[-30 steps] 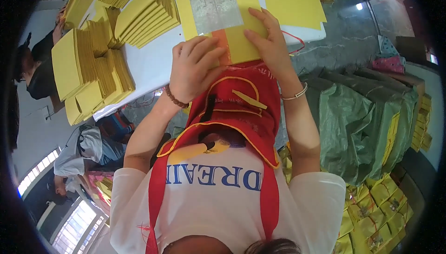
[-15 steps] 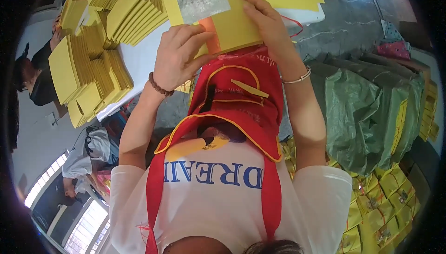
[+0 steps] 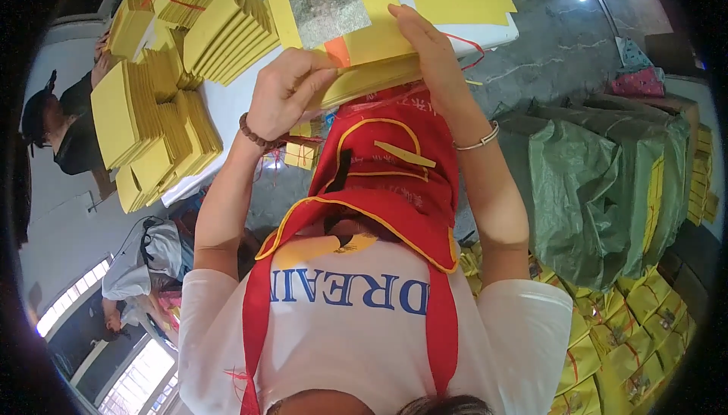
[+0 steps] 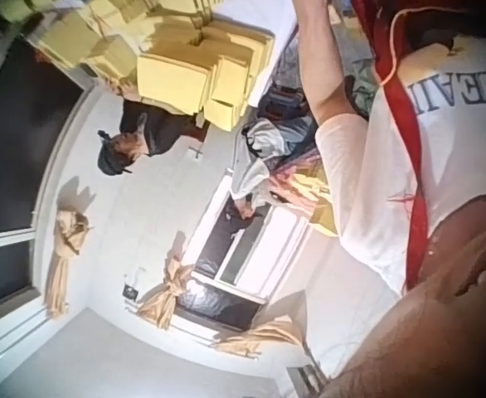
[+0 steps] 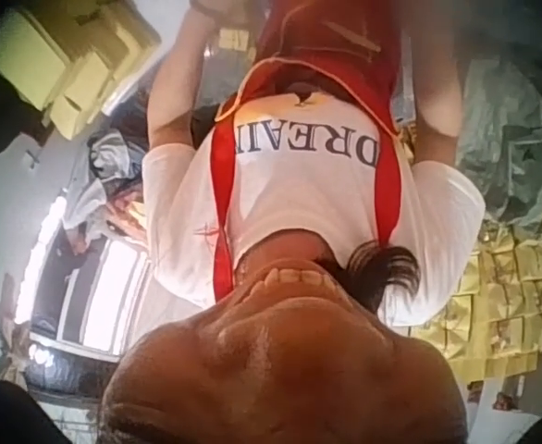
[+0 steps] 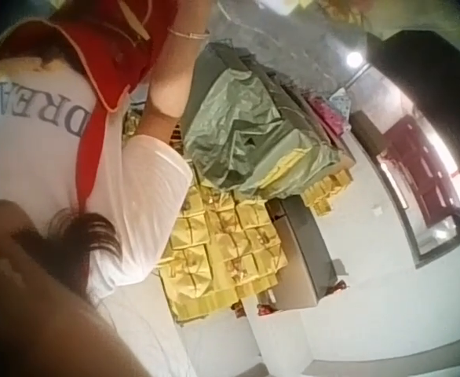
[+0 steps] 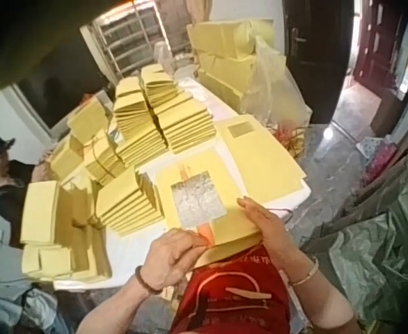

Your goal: Assembling and stacking sheets of yellow ritual paper with silver foil centers.

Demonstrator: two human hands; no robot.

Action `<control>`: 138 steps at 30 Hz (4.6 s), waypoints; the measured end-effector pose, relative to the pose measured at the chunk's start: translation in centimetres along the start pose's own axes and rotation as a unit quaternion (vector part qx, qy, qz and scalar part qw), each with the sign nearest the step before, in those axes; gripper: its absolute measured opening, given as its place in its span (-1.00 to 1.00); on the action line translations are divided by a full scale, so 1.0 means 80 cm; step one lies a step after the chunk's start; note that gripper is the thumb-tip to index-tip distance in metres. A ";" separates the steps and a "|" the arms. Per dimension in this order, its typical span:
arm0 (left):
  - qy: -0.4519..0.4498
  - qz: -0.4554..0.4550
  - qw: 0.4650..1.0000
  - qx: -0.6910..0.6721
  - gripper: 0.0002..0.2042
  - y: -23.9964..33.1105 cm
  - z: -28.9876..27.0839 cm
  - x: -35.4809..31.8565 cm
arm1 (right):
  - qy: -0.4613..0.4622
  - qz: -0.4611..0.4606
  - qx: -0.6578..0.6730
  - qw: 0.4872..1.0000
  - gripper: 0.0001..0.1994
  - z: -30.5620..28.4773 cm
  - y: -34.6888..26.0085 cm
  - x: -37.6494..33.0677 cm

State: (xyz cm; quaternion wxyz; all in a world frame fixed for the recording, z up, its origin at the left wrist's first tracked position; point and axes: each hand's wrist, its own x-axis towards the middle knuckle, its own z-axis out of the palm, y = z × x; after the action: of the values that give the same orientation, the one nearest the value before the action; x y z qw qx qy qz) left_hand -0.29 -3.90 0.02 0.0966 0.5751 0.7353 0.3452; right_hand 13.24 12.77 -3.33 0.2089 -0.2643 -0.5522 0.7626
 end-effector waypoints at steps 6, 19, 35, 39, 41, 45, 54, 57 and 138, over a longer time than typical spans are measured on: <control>0.010 -0.035 0.998 -0.054 -0.87 0.001 0.000 0.001 | -0.014 0.050 0.055 0.997 -0.58 0.000 -0.004 -0.005; 0.005 -0.087 0.992 -0.091 -0.85 -0.009 0.002 0.004 | -0.034 -0.003 0.034 0.999 -0.55 -0.004 0.005 -0.004; 0.004 -0.017 0.971 -0.238 -0.23 -0.011 -0.015 -0.014 | -0.030 -0.063 -0.084 0.994 -0.51 -0.016 0.034 0.003; 0.004 0.046 0.999 0.029 -0.07 -0.028 -0.014 -0.018 | -0.031 -0.101 -0.136 0.985 -0.50 -0.028 0.045 0.009; 0.046 -0.007 0.999 0.017 -0.25 -0.038 -0.008 -0.013 | -0.036 -0.096 -0.139 0.985 -0.49 -0.030 0.043 0.009; 0.093 0.040 0.992 0.080 -0.62 -0.060 0.004 0.000 | -0.043 -0.105 -0.112 0.987 -0.51 -0.029 0.046 0.013; 0.133 0.040 0.982 0.126 -0.67 -0.039 -0.014 0.011 | -0.040 -0.248 -0.272 0.929 -0.61 -0.019 -0.008 0.019; 0.130 0.024 0.988 0.084 -0.68 -0.024 -0.020 0.012 | -0.077 -0.245 -0.237 0.937 -0.61 -0.022 -0.023 0.021; 0.216 -0.319 0.842 -0.376 -0.47 -0.045 -0.022 -0.002 | 0.043 -0.154 -0.402 0.901 -0.71 0.025 -0.013 0.030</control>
State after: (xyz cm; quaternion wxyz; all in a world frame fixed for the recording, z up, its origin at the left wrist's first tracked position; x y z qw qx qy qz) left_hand -3.96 -5.13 -0.95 0.2491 0.1389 0.6940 0.6611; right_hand 10.14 13.06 -2.28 0.2233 -0.2699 -0.8363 0.4217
